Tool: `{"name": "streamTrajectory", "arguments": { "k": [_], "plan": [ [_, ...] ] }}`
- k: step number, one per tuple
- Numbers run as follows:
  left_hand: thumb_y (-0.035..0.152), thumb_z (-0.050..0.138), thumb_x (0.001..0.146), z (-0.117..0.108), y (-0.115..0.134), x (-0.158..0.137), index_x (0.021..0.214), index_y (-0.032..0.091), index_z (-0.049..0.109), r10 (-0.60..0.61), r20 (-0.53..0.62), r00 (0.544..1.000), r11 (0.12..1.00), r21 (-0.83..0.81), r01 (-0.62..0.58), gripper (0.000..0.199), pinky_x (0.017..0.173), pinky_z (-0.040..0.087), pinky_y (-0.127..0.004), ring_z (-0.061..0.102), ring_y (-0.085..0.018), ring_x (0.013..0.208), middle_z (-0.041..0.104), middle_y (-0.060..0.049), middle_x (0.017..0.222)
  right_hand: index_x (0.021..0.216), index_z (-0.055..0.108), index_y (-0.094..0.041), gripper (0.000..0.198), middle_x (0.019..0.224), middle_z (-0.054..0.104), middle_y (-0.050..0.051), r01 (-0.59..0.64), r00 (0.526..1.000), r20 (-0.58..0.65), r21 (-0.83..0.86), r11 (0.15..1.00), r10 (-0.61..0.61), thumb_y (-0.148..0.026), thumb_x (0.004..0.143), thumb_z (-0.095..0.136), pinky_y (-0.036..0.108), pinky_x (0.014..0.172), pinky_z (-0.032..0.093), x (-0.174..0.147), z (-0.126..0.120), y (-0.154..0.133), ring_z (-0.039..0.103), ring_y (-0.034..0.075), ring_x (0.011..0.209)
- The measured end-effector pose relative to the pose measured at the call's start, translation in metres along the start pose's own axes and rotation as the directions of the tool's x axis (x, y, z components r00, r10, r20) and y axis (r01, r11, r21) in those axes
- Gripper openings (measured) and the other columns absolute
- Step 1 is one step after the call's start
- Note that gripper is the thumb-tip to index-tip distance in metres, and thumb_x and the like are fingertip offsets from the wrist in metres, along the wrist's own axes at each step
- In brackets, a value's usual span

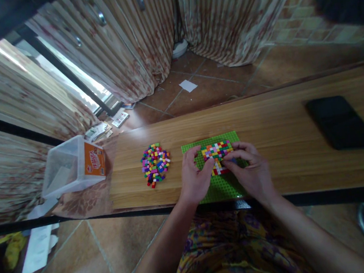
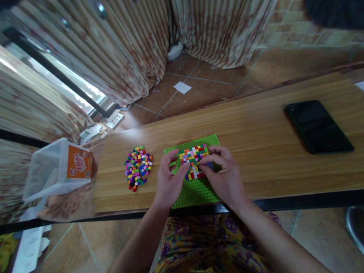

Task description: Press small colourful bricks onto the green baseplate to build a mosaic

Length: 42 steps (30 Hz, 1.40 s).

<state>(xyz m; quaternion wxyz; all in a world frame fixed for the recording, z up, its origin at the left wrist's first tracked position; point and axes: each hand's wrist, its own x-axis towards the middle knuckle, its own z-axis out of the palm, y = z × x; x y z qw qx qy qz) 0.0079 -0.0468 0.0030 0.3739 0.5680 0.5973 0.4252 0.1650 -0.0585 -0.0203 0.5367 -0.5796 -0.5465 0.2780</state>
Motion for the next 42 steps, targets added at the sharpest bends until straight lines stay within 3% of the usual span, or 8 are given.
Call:
{"name": "streamTrajectory", "arguments": {
  "k": [10, 31, 42],
  "plan": [
    [0.034, 0.076, 0.078, 0.017, -0.003, 0.004, 0.130, 0.019, 0.056, -0.066, -0.010, 0.998, 0.997, -0.050, 0.066, 0.057, 0.102, 0.048, -0.043, 0.058, -0.028, 0.121, 0.062, -0.013, 0.128, 0.083, 0.071, -0.024, 0.007, 0.108, 0.066, 0.006, 0.012, 1.000, -0.027, -0.034, 0.999, -0.013, -0.031, 0.083, 0.069, 0.043, 0.094, 0.050, 0.000, -0.006, -0.001, 0.063, 0.023, 0.106],
    [0.026, 0.069, 0.080, 0.019, 0.003, 0.003, 0.124, 0.018, 0.059, -0.060, -0.023, 0.998, 0.997, -0.048, 0.058, 0.046, 0.100, 0.049, -0.044, 0.059, -0.027, 0.120, 0.064, -0.012, 0.124, 0.085, 0.066, -0.022, 0.009, 0.105, 0.066, 0.007, -0.006, 0.996, -0.086, -0.066, 0.998, 0.001, -0.031, 0.084, 0.068, 0.041, 0.090, 0.050, -0.004, 0.002, -0.002, 0.064, 0.022, 0.102],
    [0.018, 0.072, 0.076, 0.022, 0.003, 0.007, 0.118, 0.020, 0.062, -0.097, -0.037, 0.995, 0.989, -0.115, 0.092, 0.044, 0.095, 0.053, -0.040, 0.063, -0.025, 0.109, 0.067, -0.010, 0.115, 0.080, 0.065, -0.022, 0.013, 0.102, 0.065, 0.006, -0.077, 0.993, -0.090, -0.005, 0.997, 0.077, -0.033, 0.080, 0.071, 0.040, 0.089, 0.050, -0.002, 0.005, 0.002, 0.064, 0.022, 0.099]
  ]
}}
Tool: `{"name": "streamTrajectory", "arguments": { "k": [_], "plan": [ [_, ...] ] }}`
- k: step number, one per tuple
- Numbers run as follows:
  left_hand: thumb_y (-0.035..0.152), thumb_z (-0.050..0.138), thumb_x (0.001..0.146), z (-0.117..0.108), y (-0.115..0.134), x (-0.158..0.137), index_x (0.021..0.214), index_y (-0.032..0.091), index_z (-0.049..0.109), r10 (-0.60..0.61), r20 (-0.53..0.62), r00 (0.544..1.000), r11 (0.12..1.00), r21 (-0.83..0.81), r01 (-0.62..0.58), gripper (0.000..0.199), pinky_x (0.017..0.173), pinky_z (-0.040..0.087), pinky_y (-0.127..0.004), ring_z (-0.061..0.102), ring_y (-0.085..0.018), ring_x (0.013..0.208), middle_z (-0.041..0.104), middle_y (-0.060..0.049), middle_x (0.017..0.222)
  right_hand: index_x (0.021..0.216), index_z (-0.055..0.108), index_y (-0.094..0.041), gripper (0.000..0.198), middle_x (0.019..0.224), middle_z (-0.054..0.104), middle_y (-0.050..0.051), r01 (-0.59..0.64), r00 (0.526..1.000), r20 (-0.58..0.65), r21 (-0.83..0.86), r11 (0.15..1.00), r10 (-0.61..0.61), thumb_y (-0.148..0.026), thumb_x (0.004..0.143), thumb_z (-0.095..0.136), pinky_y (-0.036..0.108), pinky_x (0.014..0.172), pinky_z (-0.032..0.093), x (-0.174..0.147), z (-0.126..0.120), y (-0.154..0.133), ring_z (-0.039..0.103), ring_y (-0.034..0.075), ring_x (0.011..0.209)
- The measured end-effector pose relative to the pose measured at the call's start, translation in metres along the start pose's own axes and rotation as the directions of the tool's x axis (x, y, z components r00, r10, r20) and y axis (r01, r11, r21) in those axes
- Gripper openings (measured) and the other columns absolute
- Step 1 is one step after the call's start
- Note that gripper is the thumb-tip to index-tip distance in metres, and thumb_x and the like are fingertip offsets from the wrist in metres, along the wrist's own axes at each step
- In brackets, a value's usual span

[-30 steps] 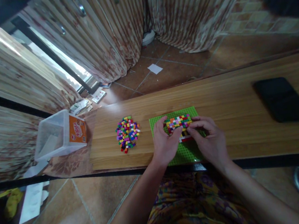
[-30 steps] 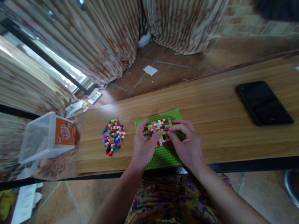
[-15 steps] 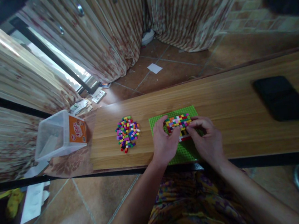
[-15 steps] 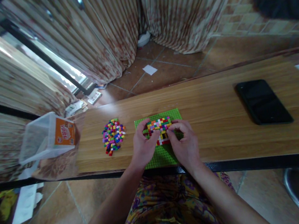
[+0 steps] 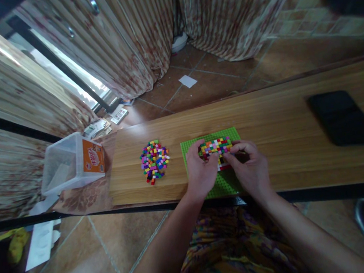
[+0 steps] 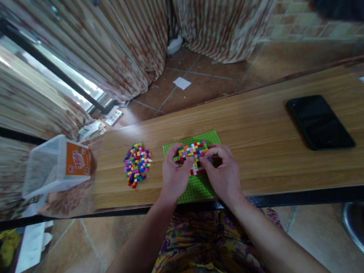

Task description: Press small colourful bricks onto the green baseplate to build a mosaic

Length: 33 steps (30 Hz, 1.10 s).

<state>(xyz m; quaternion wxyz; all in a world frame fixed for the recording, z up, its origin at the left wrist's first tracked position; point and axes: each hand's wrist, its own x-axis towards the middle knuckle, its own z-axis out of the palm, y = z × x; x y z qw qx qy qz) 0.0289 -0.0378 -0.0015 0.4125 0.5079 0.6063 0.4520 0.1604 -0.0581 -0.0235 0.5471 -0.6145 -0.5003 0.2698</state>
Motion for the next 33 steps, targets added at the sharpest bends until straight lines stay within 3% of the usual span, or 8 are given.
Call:
{"name": "streamTrajectory", "arguments": {
  "k": [11, 15, 19, 27, 33],
  "plan": [
    [0.021, 0.074, 0.077, -0.001, -0.007, 0.002, 0.118, 0.019, 0.062, 0.005, -0.010, 1.000, 0.997, -0.075, -0.006, 0.042, 0.094, 0.053, -0.038, 0.064, -0.023, 0.109, 0.068, -0.010, 0.116, 0.083, 0.067, -0.021, 0.020, 0.100, 0.067, 0.006, 0.016, 1.000, 0.010, 0.078, 0.997, -0.016, -0.041, 0.081, 0.071, 0.039, 0.086, 0.053, 0.002, -0.006, 0.011, 0.065, 0.020, 0.095],
    [0.026, 0.071, 0.081, -0.020, -0.011, -0.006, 0.114, 0.018, 0.063, -0.019, -0.074, 0.997, 0.993, -0.118, 0.010, 0.035, 0.093, 0.053, -0.036, 0.063, -0.022, 0.110, 0.067, -0.011, 0.120, 0.086, 0.069, -0.020, 0.020, 0.092, 0.069, 0.005, 0.012, 0.990, -0.142, 0.059, 0.998, -0.004, -0.039, 0.083, 0.069, 0.039, 0.083, 0.054, 0.002, -0.022, 0.022, 0.066, 0.020, 0.088],
    [0.025, 0.069, 0.081, -0.053, -0.022, -0.017, 0.106, 0.016, 0.065, -0.031, -0.114, 0.993, 0.994, -0.107, 0.019, 0.027, 0.084, 0.054, -0.032, 0.067, -0.018, 0.093, 0.070, -0.008, 0.107, 0.086, 0.070, -0.020, 0.020, 0.088, 0.070, 0.005, 0.003, 0.988, -0.153, -0.053, 0.999, -0.011, -0.040, 0.083, 0.068, 0.040, 0.082, 0.052, 0.003, -0.037, 0.036, 0.066, 0.021, 0.084],
    [0.017, 0.062, 0.083, -0.122, -0.047, -0.029, 0.101, 0.018, 0.069, 0.124, -0.316, 0.941, 0.958, 0.283, -0.031, 0.019, 0.082, 0.051, -0.030, 0.063, -0.016, 0.083, 0.067, -0.005, 0.095, 0.086, 0.071, -0.023, 0.021, 0.090, 0.071, 0.006, 0.075, 0.996, -0.035, -0.247, 0.966, -0.086, -0.042, 0.086, 0.062, 0.040, 0.079, 0.051, -0.001, -0.042, 0.039, 0.067, 0.024, 0.085],
    [0.014, 0.061, 0.085, -0.144, -0.055, -0.016, 0.093, 0.020, 0.071, 0.299, -0.272, 0.915, 0.758, 0.649, -0.055, 0.015, 0.093, 0.051, -0.040, 0.064, -0.023, 0.098, 0.068, -0.007, 0.097, 0.085, 0.070, -0.023, 0.026, 0.095, 0.072, 0.008, 0.057, 0.998, 0.013, -0.308, 0.950, -0.055, -0.046, 0.087, 0.059, 0.043, 0.084, 0.050, 0.000, -0.044, 0.037, 0.067, 0.027, 0.089]
  ]
}}
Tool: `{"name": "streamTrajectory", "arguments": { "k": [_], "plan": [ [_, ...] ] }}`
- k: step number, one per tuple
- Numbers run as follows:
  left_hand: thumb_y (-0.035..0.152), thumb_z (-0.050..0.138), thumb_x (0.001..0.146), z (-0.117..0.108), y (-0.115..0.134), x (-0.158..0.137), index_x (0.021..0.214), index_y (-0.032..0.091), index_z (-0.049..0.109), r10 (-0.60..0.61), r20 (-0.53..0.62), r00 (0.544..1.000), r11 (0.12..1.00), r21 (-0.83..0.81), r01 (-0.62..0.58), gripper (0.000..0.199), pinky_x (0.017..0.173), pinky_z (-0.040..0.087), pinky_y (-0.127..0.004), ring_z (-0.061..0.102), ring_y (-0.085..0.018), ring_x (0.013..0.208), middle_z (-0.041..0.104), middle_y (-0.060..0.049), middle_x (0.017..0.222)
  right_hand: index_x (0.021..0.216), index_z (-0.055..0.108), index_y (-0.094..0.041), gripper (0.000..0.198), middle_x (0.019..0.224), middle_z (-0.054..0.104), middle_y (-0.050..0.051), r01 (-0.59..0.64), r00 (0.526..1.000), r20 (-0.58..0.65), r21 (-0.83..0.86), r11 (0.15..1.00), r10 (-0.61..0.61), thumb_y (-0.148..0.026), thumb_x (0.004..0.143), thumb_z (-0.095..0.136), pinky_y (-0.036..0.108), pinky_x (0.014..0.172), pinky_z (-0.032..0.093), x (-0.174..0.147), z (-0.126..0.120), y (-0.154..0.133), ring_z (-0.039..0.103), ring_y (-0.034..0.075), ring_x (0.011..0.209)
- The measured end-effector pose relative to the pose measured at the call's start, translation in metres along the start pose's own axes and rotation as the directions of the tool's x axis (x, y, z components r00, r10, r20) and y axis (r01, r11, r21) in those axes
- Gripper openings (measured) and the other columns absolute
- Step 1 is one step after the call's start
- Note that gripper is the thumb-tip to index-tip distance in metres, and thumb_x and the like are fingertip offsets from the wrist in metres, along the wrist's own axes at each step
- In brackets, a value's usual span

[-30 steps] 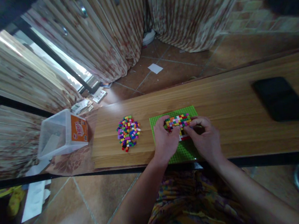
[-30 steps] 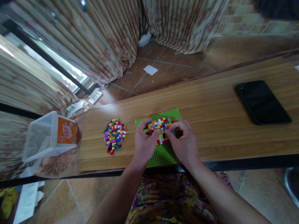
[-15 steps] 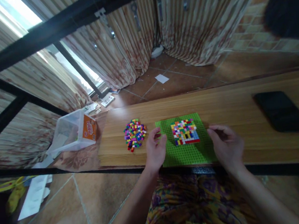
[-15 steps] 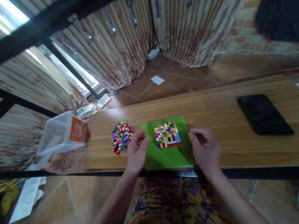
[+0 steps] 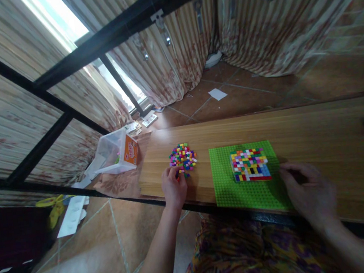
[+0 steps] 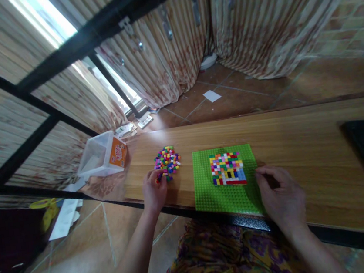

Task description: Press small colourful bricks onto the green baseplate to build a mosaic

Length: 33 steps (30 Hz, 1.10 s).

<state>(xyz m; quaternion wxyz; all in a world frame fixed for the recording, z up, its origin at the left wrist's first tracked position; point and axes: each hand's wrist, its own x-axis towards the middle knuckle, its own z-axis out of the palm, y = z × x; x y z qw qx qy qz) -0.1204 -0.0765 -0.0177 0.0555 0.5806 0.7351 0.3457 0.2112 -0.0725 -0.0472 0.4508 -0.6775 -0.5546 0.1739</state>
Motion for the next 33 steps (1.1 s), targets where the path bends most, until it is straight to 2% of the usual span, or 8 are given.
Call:
{"name": "streamTrajectory", "arguments": {
  "k": [3, 8, 11, 17, 20, 24, 29, 33],
  "plan": [
    [0.014, 0.061, 0.086, 0.007, 0.003, 0.006, 0.092, 0.020, 0.071, 0.090, 0.004, 0.996, 0.992, 0.093, -0.090, 0.013, 0.095, 0.052, -0.041, 0.063, -0.024, 0.101, 0.067, -0.009, 0.101, 0.085, 0.070, -0.022, 0.027, 0.094, 0.071, 0.009, -0.017, 1.000, 0.011, -0.026, 1.000, 0.017, -0.046, 0.086, 0.057, 0.042, 0.082, 0.050, 0.000, -0.001, 0.000, 0.066, 0.027, 0.088],
    [0.014, 0.062, 0.086, 0.018, 0.018, 0.010, 0.102, 0.023, 0.072, 0.237, 0.088, 0.968, 0.956, 0.157, -0.248, 0.022, 0.093, 0.052, -0.042, 0.060, -0.025, 0.103, 0.065, -0.008, 0.105, 0.086, 0.070, -0.022, 0.026, 0.093, 0.072, 0.007, -0.002, 1.000, 0.007, -0.021, 1.000, 0.002, -0.045, 0.086, 0.058, 0.041, 0.082, 0.050, 0.000, 0.001, 0.001, 0.067, 0.026, 0.088],
    [0.012, 0.063, 0.083, 0.023, 0.024, 0.013, 0.102, 0.023, 0.073, 0.244, 0.125, 0.962, 0.943, 0.201, -0.265, 0.025, 0.093, 0.051, -0.044, 0.059, -0.026, 0.102, 0.064, -0.009, 0.106, 0.084, 0.070, -0.022, 0.024, 0.092, 0.071, 0.006, 0.021, 1.000, -0.003, -0.029, 0.999, -0.021, -0.043, 0.086, 0.058, 0.039, 0.080, 0.050, 0.000, 0.002, 0.002, 0.067, 0.025, 0.086],
    [0.011, 0.061, 0.083, 0.028, 0.026, 0.018, 0.093, 0.020, 0.072, 0.234, 0.157, 0.960, 0.936, 0.230, -0.266, 0.017, 0.094, 0.049, -0.047, 0.059, -0.028, 0.099, 0.065, -0.010, 0.102, 0.085, 0.071, -0.022, 0.023, 0.091, 0.072, 0.006, 0.023, 1.000, -0.007, -0.033, 0.999, -0.023, -0.042, 0.086, 0.058, 0.036, 0.077, 0.051, 0.000, 0.003, 0.000, 0.067, 0.023, 0.085],
    [0.013, 0.061, 0.086, 0.026, 0.031, 0.019, 0.093, 0.020, 0.070, 0.242, 0.130, 0.962, 0.956, 0.136, -0.259, 0.014, 0.093, 0.049, -0.046, 0.060, -0.027, 0.100, 0.067, -0.010, 0.102, 0.084, 0.071, -0.023, 0.022, 0.090, 0.072, 0.006, 0.030, 0.999, -0.011, -0.015, 0.999, -0.031, -0.041, 0.086, 0.059, 0.035, 0.077, 0.052, 0.000, 0.004, -0.002, 0.067, 0.022, 0.084],
    [0.014, 0.058, 0.089, 0.023, 0.051, 0.011, 0.091, 0.019, 0.067, 0.240, 0.182, 0.954, 0.967, -0.136, -0.217, 0.011, 0.082, 0.052, -0.035, 0.064, -0.020, 0.087, 0.069, -0.006, 0.091, 0.084, 0.070, -0.024, 0.018, 0.090, 0.071, 0.005, 0.046, 0.999, -0.009, 0.003, 0.999, -0.045, -0.038, 0.087, 0.059, 0.035, 0.078, 0.052, 0.000, 0.004, -0.003, 0.067, 0.022, 0.085],
    [0.013, 0.054, 0.093, 0.020, 0.088, -0.009, 0.104, 0.020, 0.067, 0.303, 0.224, 0.926, 0.887, -0.421, -0.188, 0.019, 0.081, 0.053, -0.030, 0.066, -0.016, 0.086, 0.071, -0.004, 0.093, 0.086, 0.069, -0.024, 0.016, 0.091, 0.072, 0.005, 0.059, 0.998, -0.002, 0.004, 0.998, -0.059, -0.036, 0.088, 0.058, 0.036, 0.078, 0.052, -0.001, 0.005, -0.003, 0.067, 0.022, 0.087],
    [0.015, 0.053, 0.095, 0.022, 0.109, -0.022, 0.102, 0.021, 0.070, 0.351, 0.264, 0.898, 0.829, -0.533, -0.168, 0.018, 0.081, 0.054, -0.029, 0.067, -0.016, 0.089, 0.071, -0.005, 0.094, 0.085, 0.069, -0.023, 0.016, 0.090, 0.071, 0.005, 0.075, 0.997, -0.007, 0.025, 0.997, -0.074, -0.035, 0.088, 0.058, 0.036, 0.078, 0.052, -0.001, 0.006, -0.003, 0.067, 0.022, 0.085]
  ]
}}
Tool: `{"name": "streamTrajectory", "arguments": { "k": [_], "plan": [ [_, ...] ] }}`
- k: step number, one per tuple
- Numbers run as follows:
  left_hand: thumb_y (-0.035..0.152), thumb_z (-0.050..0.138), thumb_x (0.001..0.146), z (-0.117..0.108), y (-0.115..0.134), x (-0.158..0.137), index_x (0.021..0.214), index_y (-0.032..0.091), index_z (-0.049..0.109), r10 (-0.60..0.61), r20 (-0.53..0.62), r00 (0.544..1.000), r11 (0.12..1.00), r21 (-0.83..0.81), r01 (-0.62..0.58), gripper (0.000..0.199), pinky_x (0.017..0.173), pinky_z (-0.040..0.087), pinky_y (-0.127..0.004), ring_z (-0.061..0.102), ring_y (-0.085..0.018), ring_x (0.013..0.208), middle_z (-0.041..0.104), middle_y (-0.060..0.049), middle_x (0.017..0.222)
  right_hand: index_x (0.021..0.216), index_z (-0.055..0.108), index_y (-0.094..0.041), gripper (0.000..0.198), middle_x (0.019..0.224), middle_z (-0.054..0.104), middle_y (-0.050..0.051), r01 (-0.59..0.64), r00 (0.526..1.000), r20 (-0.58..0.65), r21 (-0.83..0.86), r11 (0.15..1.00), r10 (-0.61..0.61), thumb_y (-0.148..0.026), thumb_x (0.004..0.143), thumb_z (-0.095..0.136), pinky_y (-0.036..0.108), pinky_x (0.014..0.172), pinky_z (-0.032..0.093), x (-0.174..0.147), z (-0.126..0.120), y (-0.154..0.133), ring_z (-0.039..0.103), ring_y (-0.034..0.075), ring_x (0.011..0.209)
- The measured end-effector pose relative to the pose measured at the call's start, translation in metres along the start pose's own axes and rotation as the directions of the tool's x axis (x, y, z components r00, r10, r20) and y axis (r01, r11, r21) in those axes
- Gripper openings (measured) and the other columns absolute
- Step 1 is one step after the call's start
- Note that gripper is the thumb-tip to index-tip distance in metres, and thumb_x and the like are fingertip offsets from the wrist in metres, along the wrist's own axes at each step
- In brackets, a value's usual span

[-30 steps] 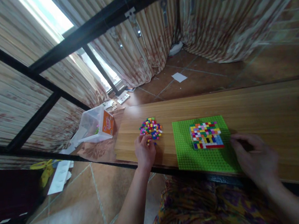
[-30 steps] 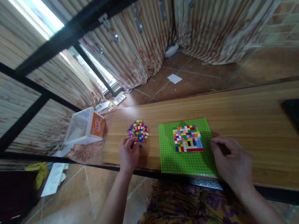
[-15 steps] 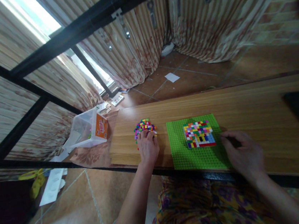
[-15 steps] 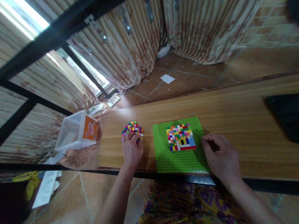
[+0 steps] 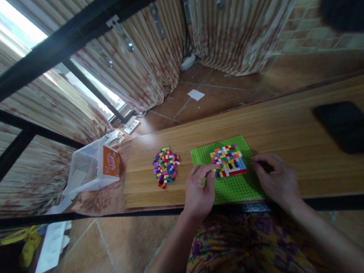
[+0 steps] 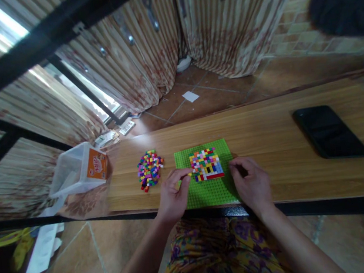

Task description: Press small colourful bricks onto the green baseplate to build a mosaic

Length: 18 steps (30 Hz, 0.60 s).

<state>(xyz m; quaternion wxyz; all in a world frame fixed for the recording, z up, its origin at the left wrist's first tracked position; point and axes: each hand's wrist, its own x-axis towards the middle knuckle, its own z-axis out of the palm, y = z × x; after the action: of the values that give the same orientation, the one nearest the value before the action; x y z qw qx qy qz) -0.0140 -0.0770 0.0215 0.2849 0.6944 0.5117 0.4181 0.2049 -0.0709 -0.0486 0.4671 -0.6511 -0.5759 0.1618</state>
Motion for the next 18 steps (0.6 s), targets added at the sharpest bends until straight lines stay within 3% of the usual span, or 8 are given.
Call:
{"name": "streamTrajectory", "arguments": {
  "k": [4, 11, 18],
  "plan": [
    [0.017, 0.057, 0.094, 0.011, 0.004, 0.000, 0.098, 0.020, 0.069, 0.030, -0.017, 0.999, 0.999, 0.026, -0.030, 0.012, 0.081, 0.053, -0.031, 0.067, -0.017, 0.086, 0.072, -0.005, 0.089, 0.085, 0.070, -0.022, 0.017, 0.090, 0.071, 0.005, -0.006, 1.000, 0.000, 0.010, 1.000, 0.006, -0.035, 0.088, 0.059, 0.036, 0.077, 0.052, 0.000, 0.000, -0.001, 0.067, 0.022, 0.085],
    [0.019, 0.062, 0.094, 0.024, -0.002, 0.007, 0.094, 0.023, 0.071, 0.156, -0.052, 0.986, 0.978, 0.146, -0.147, 0.010, 0.091, 0.049, -0.037, 0.067, -0.018, 0.097, 0.076, -0.004, 0.097, 0.084, 0.070, -0.022, 0.017, 0.088, 0.071, 0.005, -0.016, 1.000, -0.005, 0.018, 1.000, 0.017, -0.034, 0.088, 0.058, 0.036, 0.077, 0.052, 0.001, 0.000, -0.004, 0.066, 0.022, 0.084],
    [0.022, 0.065, 0.092, 0.032, -0.009, 0.010, 0.092, 0.024, 0.074, 0.135, -0.102, 0.986, 0.975, 0.193, -0.113, 0.010, 0.097, 0.047, -0.040, 0.064, -0.020, 0.108, 0.072, -0.007, 0.110, 0.085, 0.069, -0.022, 0.017, 0.091, 0.071, 0.006, -0.021, 1.000, 0.011, 0.029, 0.999, 0.021, -0.034, 0.088, 0.058, 0.037, 0.080, 0.052, 0.000, -0.001, -0.007, 0.066, 0.022, 0.088]
  ]
}}
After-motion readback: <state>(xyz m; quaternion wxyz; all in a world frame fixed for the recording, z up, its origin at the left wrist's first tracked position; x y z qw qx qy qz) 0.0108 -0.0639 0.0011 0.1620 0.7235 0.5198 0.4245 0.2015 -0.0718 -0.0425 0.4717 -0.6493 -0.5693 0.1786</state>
